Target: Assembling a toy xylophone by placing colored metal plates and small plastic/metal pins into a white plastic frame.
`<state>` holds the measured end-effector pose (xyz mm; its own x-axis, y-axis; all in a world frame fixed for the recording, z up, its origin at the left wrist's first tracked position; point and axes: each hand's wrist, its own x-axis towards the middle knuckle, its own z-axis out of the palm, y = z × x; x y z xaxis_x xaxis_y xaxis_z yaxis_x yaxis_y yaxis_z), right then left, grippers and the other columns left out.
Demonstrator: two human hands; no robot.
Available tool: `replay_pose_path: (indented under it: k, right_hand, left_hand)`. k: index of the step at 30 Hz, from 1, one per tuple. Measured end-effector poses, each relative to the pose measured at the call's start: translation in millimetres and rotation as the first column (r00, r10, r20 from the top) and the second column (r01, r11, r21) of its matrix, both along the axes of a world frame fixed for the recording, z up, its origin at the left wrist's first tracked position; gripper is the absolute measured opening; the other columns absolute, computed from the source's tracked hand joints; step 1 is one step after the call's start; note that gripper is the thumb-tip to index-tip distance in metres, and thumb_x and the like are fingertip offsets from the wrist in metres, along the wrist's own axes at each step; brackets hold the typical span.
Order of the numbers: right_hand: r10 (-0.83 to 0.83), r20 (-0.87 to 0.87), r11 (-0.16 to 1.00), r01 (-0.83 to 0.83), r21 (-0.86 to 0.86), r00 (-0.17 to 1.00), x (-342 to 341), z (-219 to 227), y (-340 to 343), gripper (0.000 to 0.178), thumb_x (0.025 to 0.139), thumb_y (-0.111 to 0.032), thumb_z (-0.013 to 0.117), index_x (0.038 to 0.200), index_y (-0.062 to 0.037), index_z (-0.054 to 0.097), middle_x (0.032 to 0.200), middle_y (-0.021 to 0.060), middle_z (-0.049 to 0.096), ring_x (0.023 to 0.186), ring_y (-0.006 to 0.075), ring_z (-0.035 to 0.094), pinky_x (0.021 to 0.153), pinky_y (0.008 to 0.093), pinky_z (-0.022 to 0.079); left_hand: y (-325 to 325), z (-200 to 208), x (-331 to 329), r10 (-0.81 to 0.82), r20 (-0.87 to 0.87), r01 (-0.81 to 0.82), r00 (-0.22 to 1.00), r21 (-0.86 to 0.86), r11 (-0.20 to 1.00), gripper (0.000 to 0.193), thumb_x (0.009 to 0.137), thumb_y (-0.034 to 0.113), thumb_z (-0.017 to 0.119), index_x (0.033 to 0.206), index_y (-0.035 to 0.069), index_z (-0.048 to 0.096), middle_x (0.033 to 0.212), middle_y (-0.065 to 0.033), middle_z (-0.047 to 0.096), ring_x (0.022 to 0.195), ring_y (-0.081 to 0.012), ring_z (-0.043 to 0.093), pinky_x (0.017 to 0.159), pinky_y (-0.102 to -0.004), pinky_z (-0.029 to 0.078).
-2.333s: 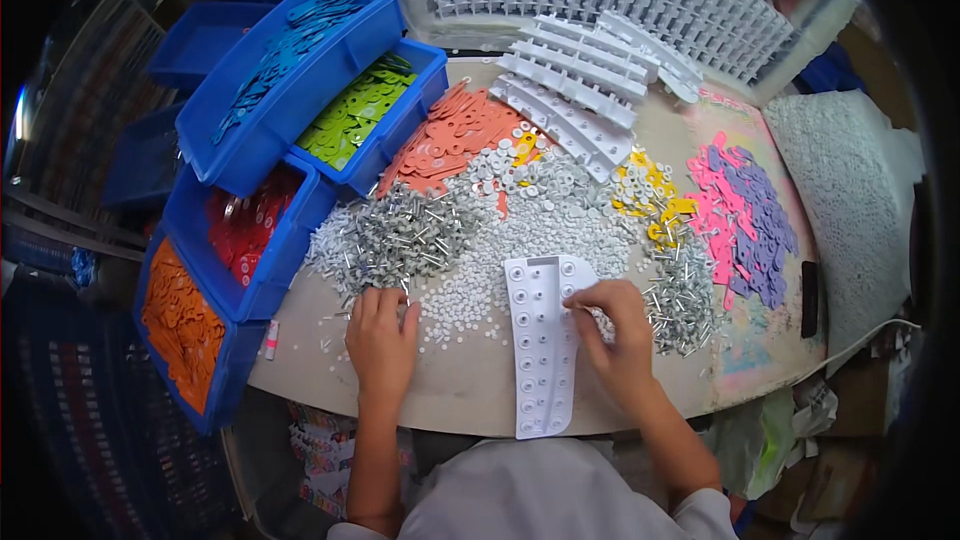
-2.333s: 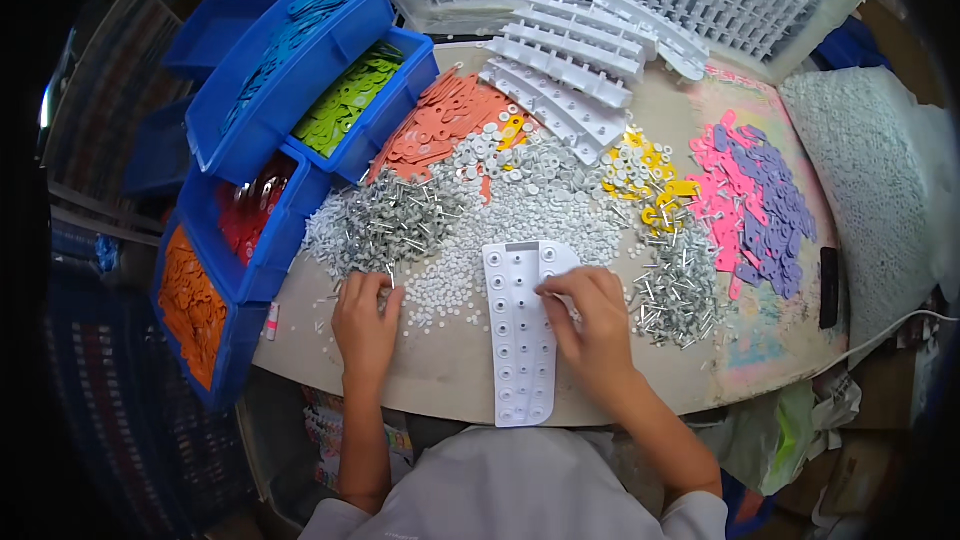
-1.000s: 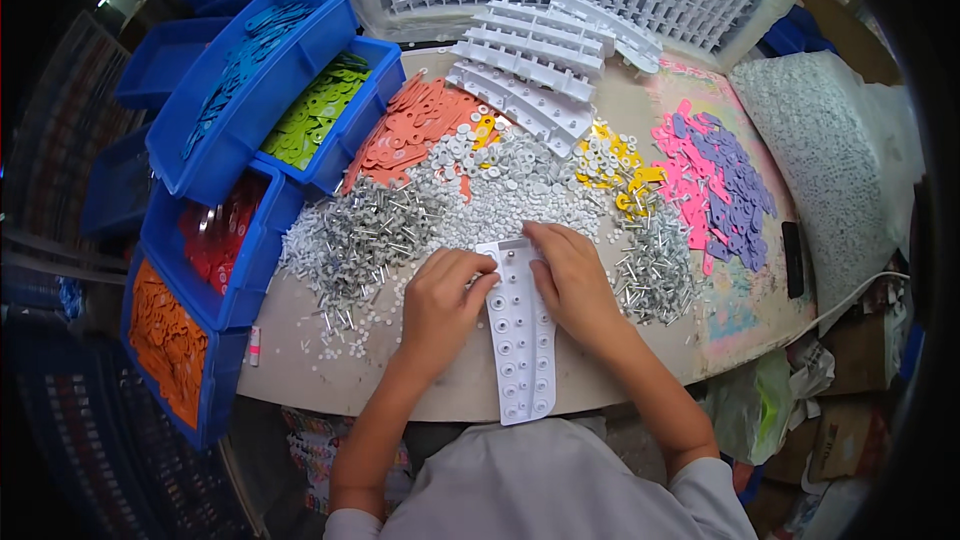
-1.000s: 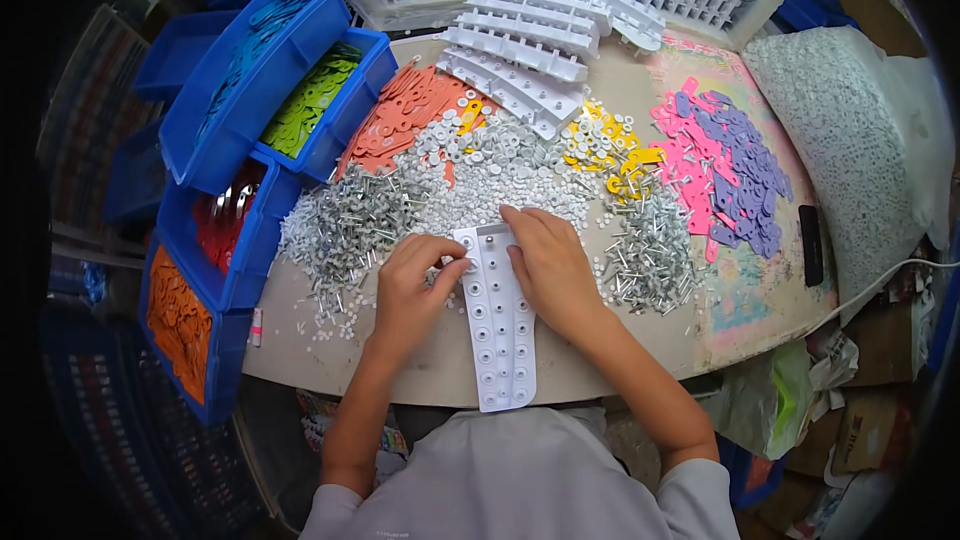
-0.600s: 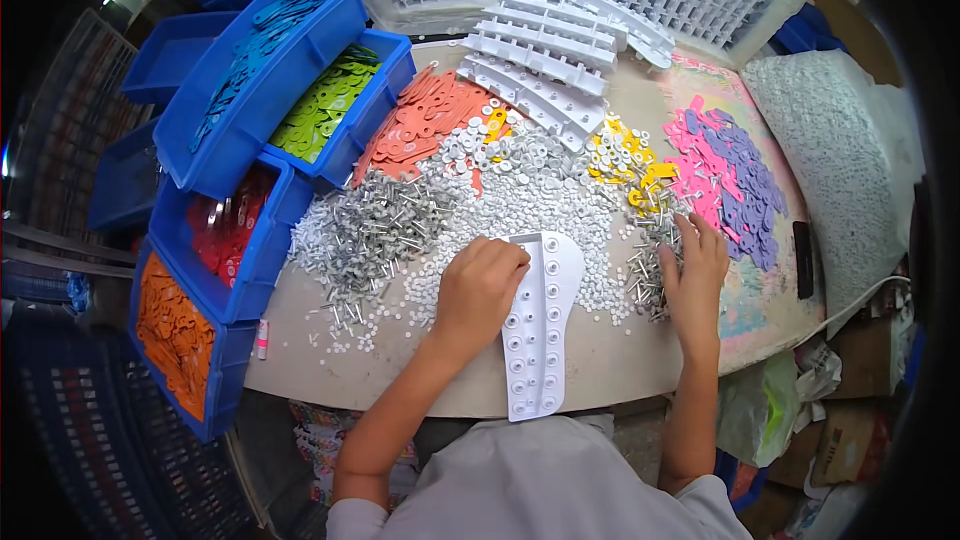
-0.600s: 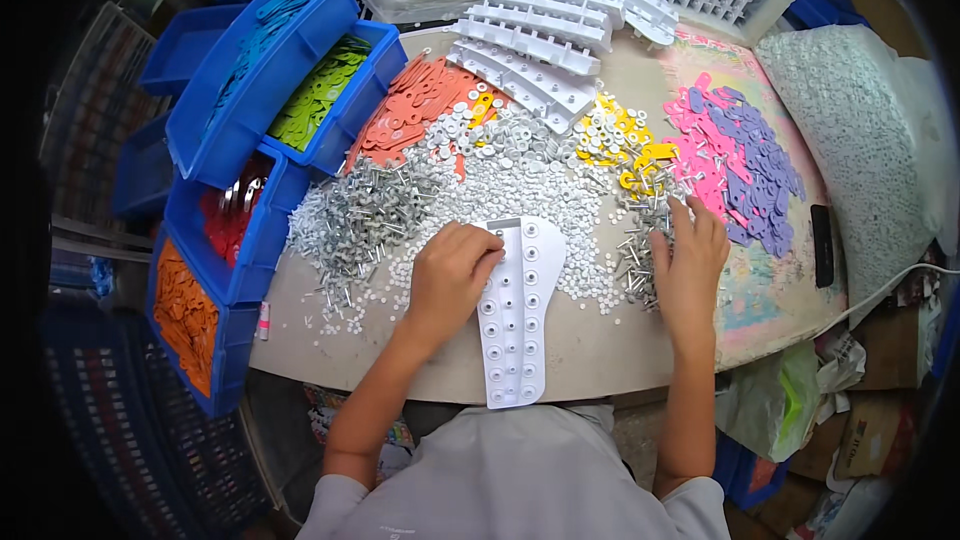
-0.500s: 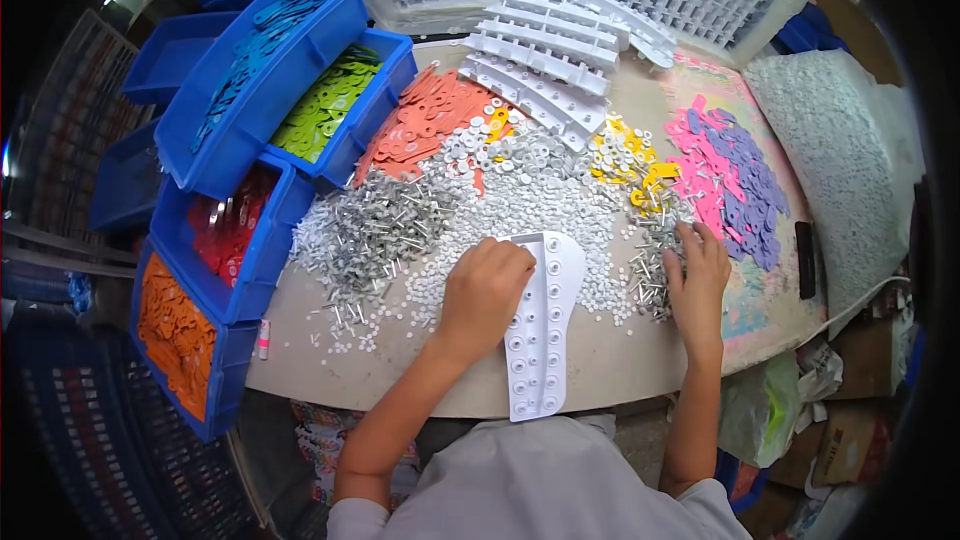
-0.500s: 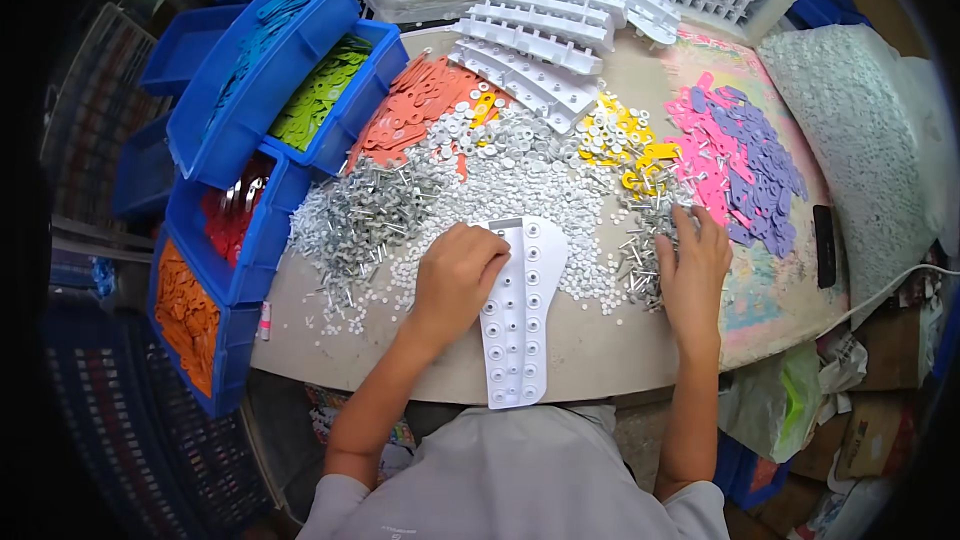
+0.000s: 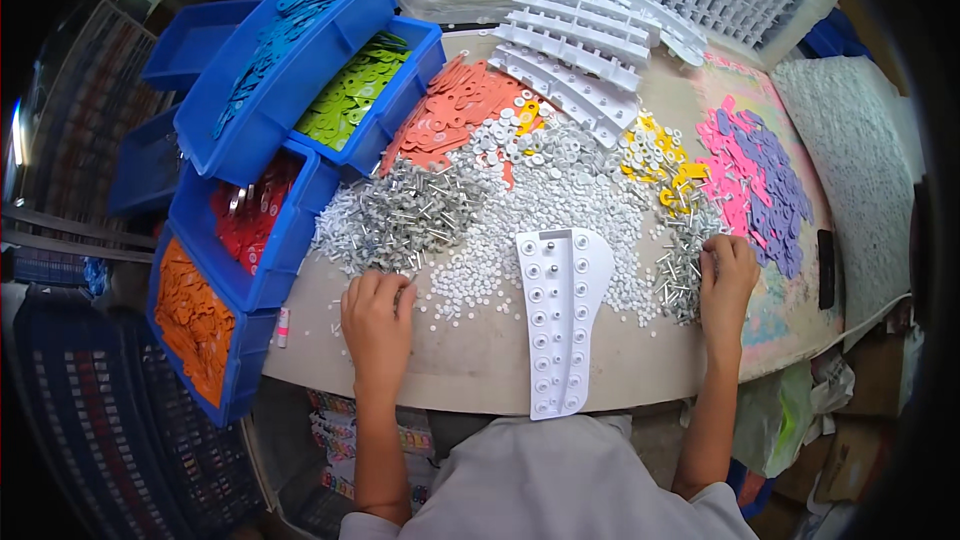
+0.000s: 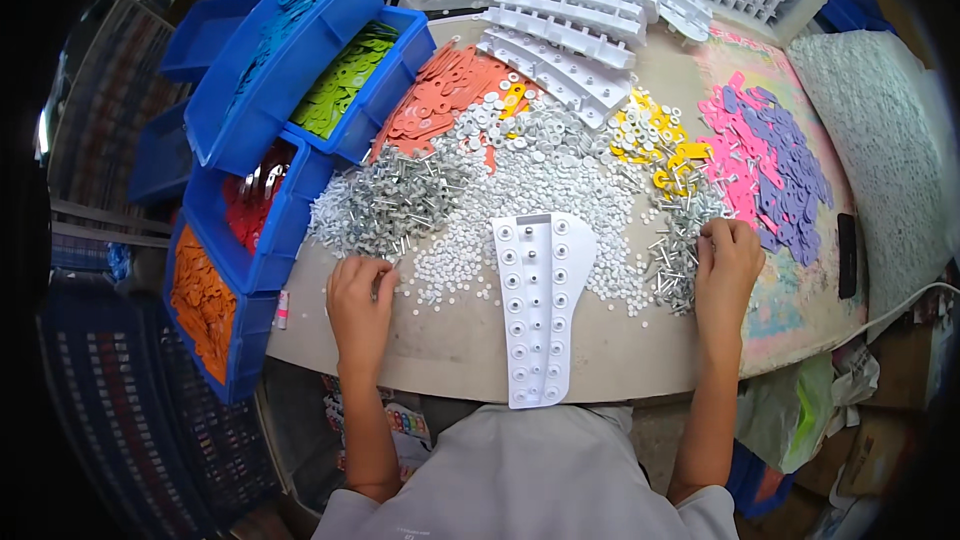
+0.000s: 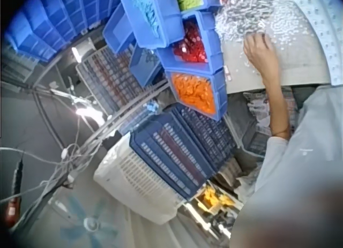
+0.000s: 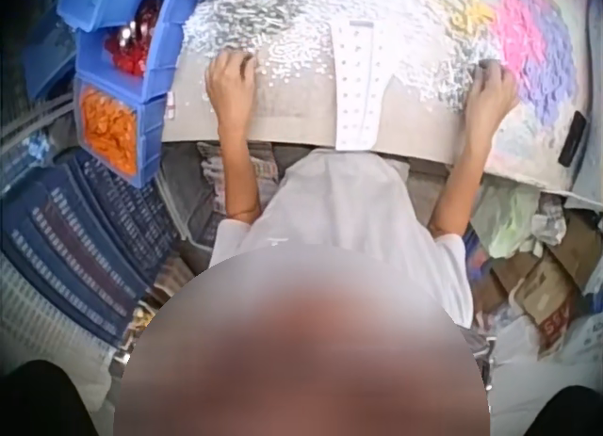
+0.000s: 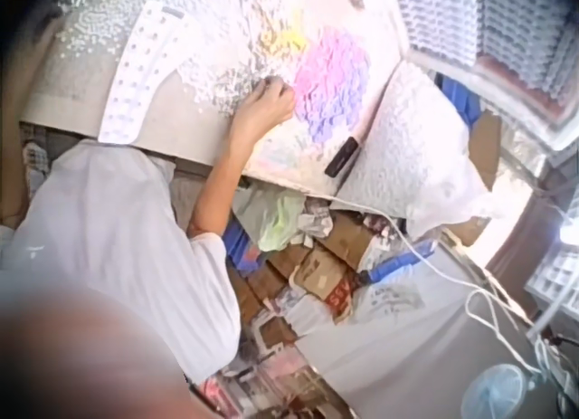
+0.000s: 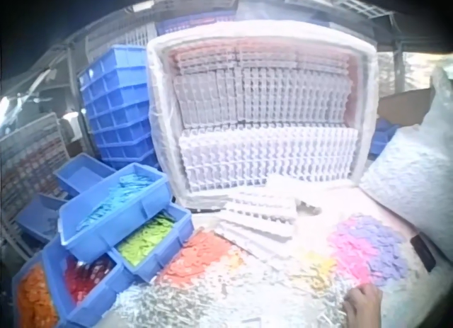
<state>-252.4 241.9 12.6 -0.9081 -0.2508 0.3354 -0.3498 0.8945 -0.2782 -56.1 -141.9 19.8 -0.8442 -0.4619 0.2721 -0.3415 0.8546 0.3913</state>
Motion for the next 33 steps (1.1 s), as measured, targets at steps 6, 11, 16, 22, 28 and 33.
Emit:
replay_pose_path:
  k: [6, 11, 16, 22, 28, 33]
  right_hand:
    - [-0.020, -0.025, 1.000, 0.021, 0.009, 0.999, 2.1, -2.1, -6.2, 0.015, 0.091, -0.002, 0.070, 0.105, -0.0066, 0.065, 0.106, 0.0113, 0.061, 0.105, 0.0328, 0.057, 0.095, 0.0451, 0.042]
    - [-0.016, -0.005, 1.000, 0.016, -0.025, 1.000, 2.4, -5.5, 0.5, 0.011, 0.092, -0.003, 0.069, 0.102, -0.0067, 0.066, 0.105, 0.0110, 0.062, 0.105, 0.0330, 0.057, 0.095, 0.0453, 0.042]
    - [-0.022, -0.046, 0.999, 0.020, -0.043, 0.999, 5.3, -2.6, -1.0, 0.007, 0.095, -0.006, 0.068, 0.102, -0.0050, 0.066, 0.103, 0.0108, 0.064, 0.104, 0.0324, 0.059, 0.095, 0.0444, 0.041]
    - [-0.064, -0.064, 0.994, 0.057, -0.097, 0.996, 10.3, 3.0, -3.1, 0.007, 0.099, -0.005, 0.063, 0.106, -0.0048, 0.064, 0.101, 0.0123, 0.065, 0.101, 0.0333, 0.060, 0.093, 0.0449, 0.042]
    - [-0.089, -0.014, 0.991, 0.087, -0.103, 0.996, 15.1, 4.0, 1.0, 0.006, 0.101, -0.006, 0.061, 0.106, -0.0035, 0.063, 0.101, 0.0131, 0.065, 0.100, 0.0330, 0.059, 0.091, 0.0439, 0.043]
    - [-0.039, -0.016, 0.990, 0.037, -0.139, 0.999, 15.6, 4.0, 1.1, 0.007, 0.102, -0.006, 0.060, 0.105, -0.0012, 0.062, 0.101, 0.0144, 0.064, 0.099, 0.0325, 0.058, 0.089, 0.0434, 0.044]
  left_hand:
    - [7.4, -20.6, 9.0, 0.098, 0.001, -0.098, 0.995, 0.044, 0.994, 0.009, 0.091, 0.010, 0.073, 0.095, 0.004, 0.068, 0.098, -0.0105, 0.061, 0.100, -0.0328, 0.060, 0.091, -0.0445, 0.046]
    - [10.7, -17.5, 0.0, 0.078, -0.059, -0.074, 0.995, 0.070, 0.995, 0.008, 0.094, 0.009, 0.070, 0.099, 0.003, 0.068, 0.097, -0.0125, 0.061, 0.099, -0.0337, 0.061, 0.091, -0.0450, 0.047]
    - [41.2, 7.9, -20.2, -0.102, -0.211, 0.184, 0.972, 0.416, 0.891, 0.007, 0.091, 0.000, 0.072, 0.099, -0.001, 0.069, 0.098, -0.0111, 0.068, 0.089, -0.0254, 0.066, 0.074, -0.0352, 0.052]
    - [79.5, 11.7, -51.1, -0.312, -0.296, 0.413, 0.903, 0.395, 0.821, 0.013, 0.088, -0.001, 0.076, 0.100, 0.000, 0.072, 0.096, -0.0106, 0.069, 0.090, -0.0255, 0.067, 0.078, -0.0364, 0.054]
    - [90.5, 7.7, -70.0, -0.396, -0.259, 0.471, 0.881, 0.385, 0.794, 0.011, 0.087, 0.000, 0.077, 0.097, 0.001, 0.072, 0.092, -0.0107, 0.070, 0.086, -0.0268, 0.067, 0.075, -0.0374, 0.054]
    - [90.5, 0.0, -72.2, -0.449, -0.251, 0.507, 0.858, 0.263, 0.821, 0.012, 0.084, 0.000, 0.078, 0.095, 0.001, 0.071, 0.091, -0.0096, 0.070, 0.085, -0.0292, 0.066, 0.074, -0.0394, 0.053]
